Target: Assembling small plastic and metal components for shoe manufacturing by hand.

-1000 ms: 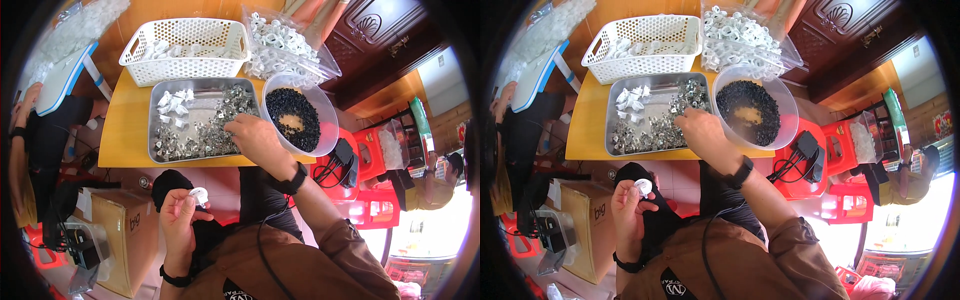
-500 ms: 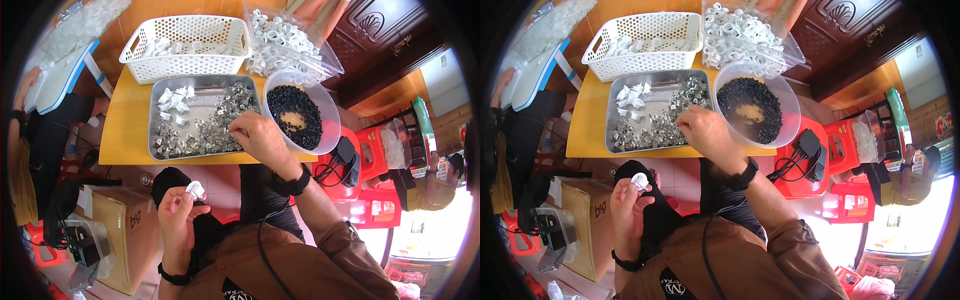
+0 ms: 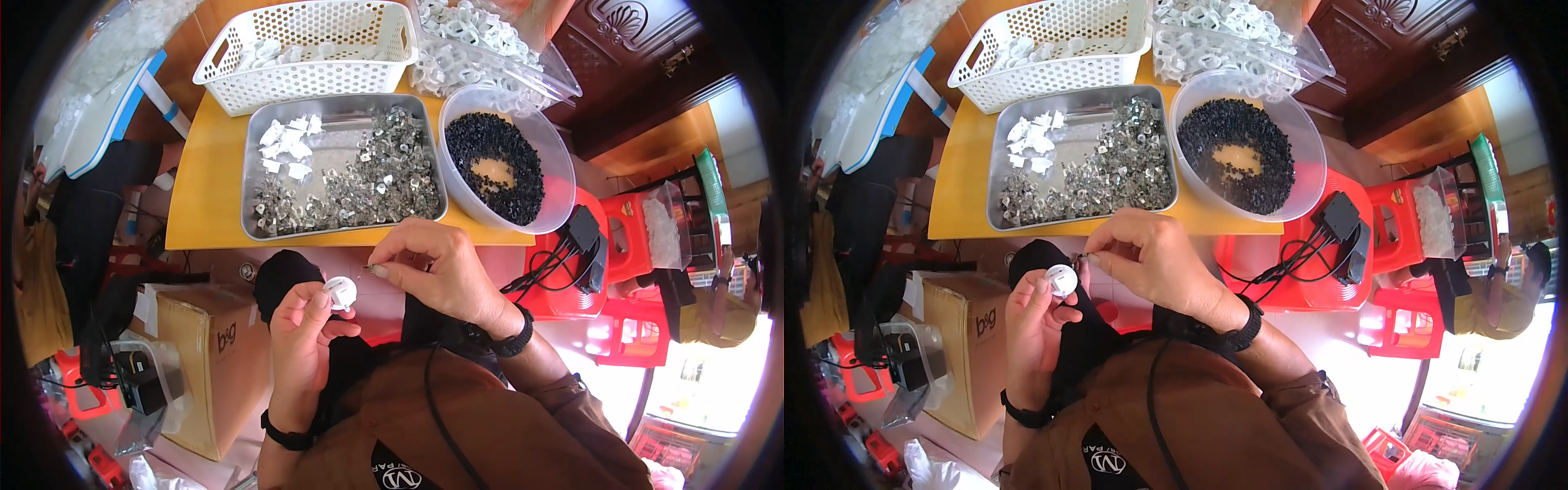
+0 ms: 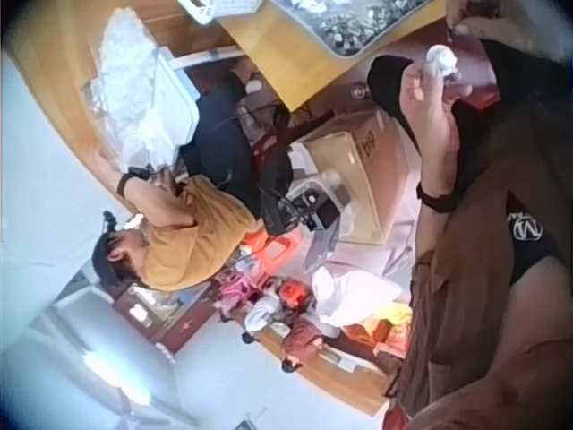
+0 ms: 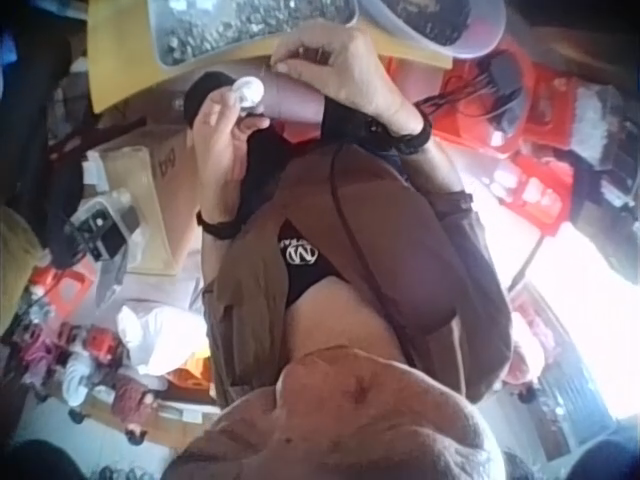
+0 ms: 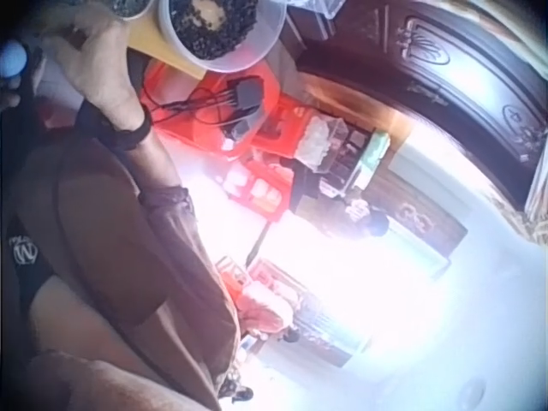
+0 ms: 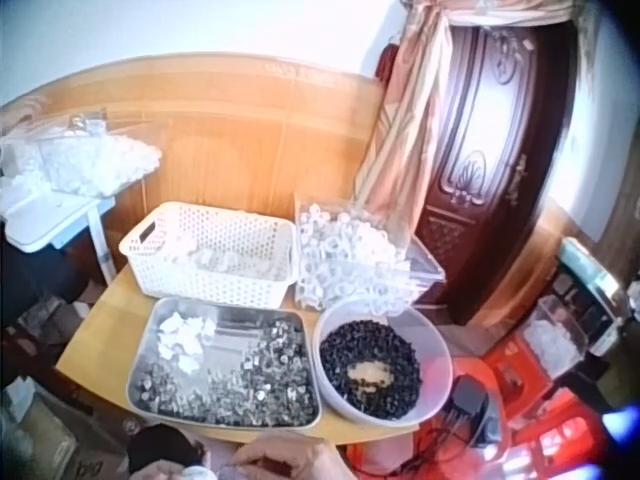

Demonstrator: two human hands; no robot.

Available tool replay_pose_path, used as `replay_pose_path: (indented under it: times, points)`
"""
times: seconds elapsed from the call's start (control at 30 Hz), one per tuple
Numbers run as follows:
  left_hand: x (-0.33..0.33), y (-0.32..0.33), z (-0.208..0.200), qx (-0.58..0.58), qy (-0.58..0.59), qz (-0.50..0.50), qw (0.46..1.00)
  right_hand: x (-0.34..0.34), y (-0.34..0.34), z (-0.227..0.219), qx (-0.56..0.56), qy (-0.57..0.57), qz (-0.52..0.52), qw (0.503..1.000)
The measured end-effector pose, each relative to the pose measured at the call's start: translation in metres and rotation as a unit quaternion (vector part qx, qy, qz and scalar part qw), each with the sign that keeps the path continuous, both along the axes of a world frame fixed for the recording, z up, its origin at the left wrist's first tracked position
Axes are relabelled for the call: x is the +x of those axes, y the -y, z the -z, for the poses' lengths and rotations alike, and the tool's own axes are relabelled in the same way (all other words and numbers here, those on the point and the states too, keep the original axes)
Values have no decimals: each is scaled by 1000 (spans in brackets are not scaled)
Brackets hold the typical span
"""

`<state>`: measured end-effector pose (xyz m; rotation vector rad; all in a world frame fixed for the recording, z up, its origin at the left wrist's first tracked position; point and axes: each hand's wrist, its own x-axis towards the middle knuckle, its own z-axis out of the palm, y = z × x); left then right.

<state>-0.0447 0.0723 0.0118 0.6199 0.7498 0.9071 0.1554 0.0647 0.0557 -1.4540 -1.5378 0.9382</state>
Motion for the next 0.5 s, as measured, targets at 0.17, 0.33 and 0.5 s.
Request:
replay_pose_path:
  times: [0.17,0.33,0.5]
  points:
    - [4,3,0,10,-7,2,1000,3,14,5,-89,-144,8,986]
    - [11,6,-3,14,-12,16,1000,6,23,22,-99,-301,-23,948]
    - [22,9,-8,36,-47,9,998,2,30,27,-110,-351,-32,929]
